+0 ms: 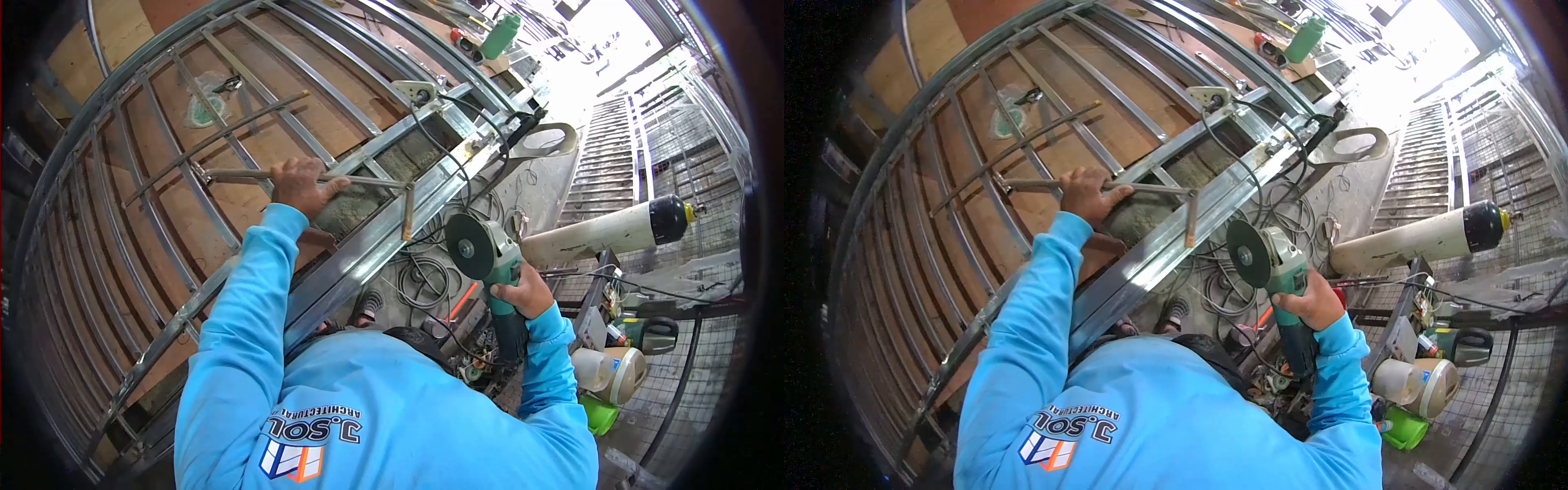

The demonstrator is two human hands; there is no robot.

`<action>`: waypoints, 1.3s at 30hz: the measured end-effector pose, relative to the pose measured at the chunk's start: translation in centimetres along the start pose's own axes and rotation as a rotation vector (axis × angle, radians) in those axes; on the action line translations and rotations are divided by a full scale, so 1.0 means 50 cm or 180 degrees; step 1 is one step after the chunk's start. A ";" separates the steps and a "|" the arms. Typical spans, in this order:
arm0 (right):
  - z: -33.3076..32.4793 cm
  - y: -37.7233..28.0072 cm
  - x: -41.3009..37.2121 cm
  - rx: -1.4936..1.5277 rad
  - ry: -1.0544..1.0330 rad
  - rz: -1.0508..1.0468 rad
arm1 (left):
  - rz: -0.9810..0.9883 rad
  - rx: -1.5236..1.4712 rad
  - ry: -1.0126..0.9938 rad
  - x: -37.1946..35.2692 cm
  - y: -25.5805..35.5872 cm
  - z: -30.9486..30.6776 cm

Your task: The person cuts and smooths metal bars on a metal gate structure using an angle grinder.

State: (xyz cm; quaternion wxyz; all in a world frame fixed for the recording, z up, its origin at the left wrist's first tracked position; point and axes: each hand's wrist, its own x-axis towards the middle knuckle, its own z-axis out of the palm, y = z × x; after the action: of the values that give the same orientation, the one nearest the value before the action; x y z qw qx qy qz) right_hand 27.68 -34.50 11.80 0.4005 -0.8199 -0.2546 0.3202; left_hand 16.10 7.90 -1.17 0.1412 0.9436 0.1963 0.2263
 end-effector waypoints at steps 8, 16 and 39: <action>0.009 0.011 -0.008 0.0248 0.0034 -0.0016 | 0.0256 0.0208 -0.0298 -0.009 0.004 0.004; 0.005 -0.010 -0.038 0.0351 0.0036 0.0013 | 0.0579 0.0177 -0.0561 -0.003 0.015 -0.009; -0.052 0.056 -0.136 0.0357 0.0719 0.0323 | 0.0385 -0.0293 -0.0508 -0.011 0.047 -0.023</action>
State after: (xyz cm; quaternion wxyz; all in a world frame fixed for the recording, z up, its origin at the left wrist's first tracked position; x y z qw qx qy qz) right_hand 25.52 -41.91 12.95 0.4550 -0.8389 -0.1479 0.2594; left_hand 15.79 5.79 0.45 0.1856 0.9613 0.1164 0.1672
